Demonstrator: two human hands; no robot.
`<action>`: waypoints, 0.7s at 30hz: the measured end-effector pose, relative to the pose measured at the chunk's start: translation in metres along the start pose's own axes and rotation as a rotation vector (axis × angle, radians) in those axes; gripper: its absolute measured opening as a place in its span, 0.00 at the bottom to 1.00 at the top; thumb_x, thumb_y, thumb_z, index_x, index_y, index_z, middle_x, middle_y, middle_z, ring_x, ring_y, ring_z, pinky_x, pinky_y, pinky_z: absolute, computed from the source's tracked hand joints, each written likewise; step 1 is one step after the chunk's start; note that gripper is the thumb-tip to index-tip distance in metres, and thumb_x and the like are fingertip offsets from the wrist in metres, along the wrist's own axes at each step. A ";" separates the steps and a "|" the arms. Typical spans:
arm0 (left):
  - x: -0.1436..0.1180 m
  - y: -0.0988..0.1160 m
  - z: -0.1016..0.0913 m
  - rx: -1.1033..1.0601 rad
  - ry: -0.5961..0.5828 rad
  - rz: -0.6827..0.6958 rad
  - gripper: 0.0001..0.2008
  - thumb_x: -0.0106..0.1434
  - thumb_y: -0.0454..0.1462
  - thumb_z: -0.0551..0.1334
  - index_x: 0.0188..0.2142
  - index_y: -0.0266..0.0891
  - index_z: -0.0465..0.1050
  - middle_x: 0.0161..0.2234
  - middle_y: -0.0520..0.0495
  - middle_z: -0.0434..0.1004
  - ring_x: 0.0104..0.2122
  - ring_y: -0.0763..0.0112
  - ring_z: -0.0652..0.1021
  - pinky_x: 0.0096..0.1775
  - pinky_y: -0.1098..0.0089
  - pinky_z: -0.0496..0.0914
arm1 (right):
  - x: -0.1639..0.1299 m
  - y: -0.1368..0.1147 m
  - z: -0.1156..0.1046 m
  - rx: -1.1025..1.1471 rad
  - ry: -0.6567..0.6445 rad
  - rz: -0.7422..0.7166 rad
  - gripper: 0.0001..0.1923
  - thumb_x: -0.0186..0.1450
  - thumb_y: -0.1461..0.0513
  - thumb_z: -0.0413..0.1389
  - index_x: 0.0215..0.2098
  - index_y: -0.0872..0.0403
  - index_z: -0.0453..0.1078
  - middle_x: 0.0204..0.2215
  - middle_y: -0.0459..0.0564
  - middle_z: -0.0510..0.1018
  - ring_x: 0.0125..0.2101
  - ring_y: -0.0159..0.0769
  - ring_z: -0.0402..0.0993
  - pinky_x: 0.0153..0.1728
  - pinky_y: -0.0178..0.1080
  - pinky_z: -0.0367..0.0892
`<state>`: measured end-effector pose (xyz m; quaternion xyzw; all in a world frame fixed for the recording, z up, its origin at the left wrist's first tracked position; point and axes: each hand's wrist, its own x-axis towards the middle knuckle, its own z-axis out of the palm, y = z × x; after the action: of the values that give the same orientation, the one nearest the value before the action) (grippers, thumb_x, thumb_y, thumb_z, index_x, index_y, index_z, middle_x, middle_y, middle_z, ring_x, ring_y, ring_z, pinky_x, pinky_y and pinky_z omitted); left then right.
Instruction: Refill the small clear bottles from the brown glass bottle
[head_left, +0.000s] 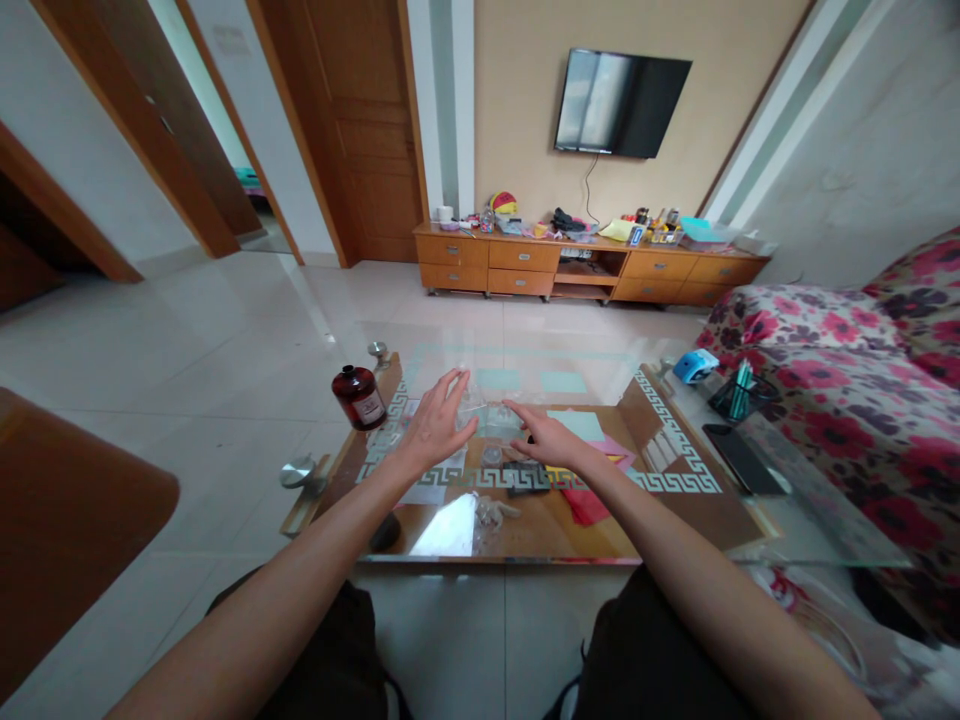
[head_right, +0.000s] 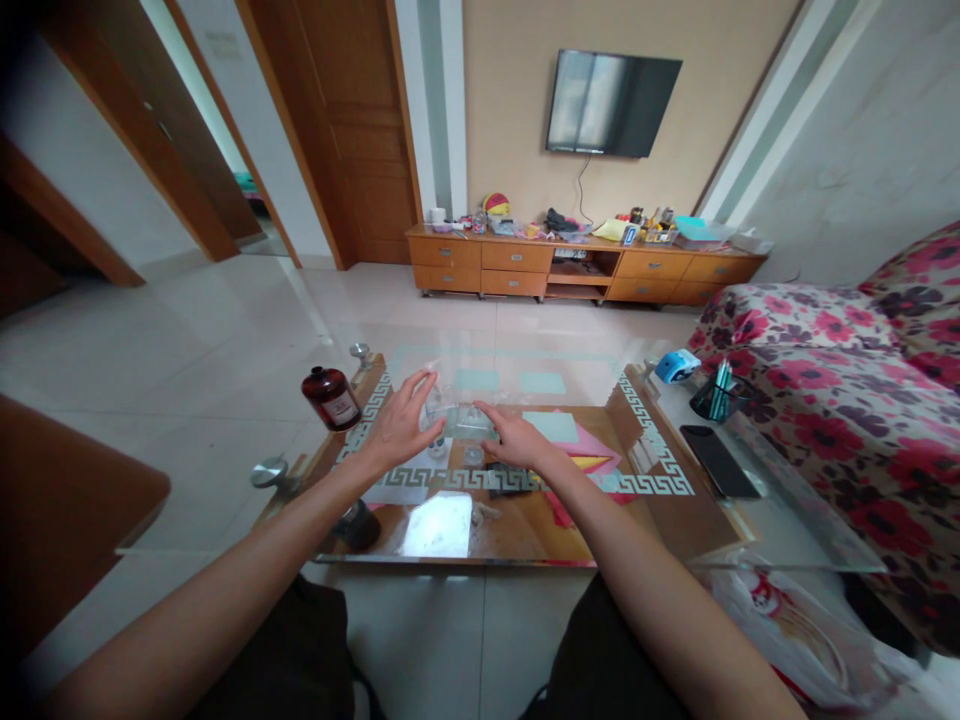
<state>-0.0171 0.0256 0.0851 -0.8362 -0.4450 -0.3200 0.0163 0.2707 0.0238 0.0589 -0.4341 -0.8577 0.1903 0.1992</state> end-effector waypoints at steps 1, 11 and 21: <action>0.002 0.002 -0.003 -0.001 0.022 -0.003 0.43 0.70 0.40 0.63 0.78 0.43 0.44 0.74 0.34 0.56 0.73 0.48 0.62 0.69 0.47 0.65 | 0.000 0.000 0.000 0.001 0.002 -0.001 0.46 0.68 0.61 0.61 0.80 0.47 0.47 0.66 0.61 0.73 0.49 0.44 0.81 0.53 0.45 0.72; 0.005 0.006 -0.034 0.113 0.213 0.018 0.42 0.70 0.40 0.65 0.77 0.45 0.48 0.74 0.36 0.55 0.74 0.47 0.60 0.71 0.45 0.62 | 0.001 0.010 0.004 0.020 -0.003 -0.013 0.48 0.67 0.61 0.63 0.80 0.43 0.47 0.63 0.57 0.77 0.53 0.45 0.80 0.55 0.46 0.72; -0.001 -0.025 -0.032 0.084 0.083 0.041 0.15 0.71 0.40 0.62 0.55 0.47 0.81 0.58 0.45 0.80 0.58 0.55 0.78 0.63 0.48 0.68 | -0.001 0.012 0.004 -0.012 -0.012 -0.008 0.48 0.68 0.59 0.63 0.80 0.45 0.46 0.64 0.58 0.76 0.49 0.44 0.81 0.52 0.44 0.73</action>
<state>-0.0531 0.0293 0.1038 -0.8297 -0.4400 -0.3350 0.0765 0.2770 0.0293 0.0495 -0.4306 -0.8617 0.1871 0.1923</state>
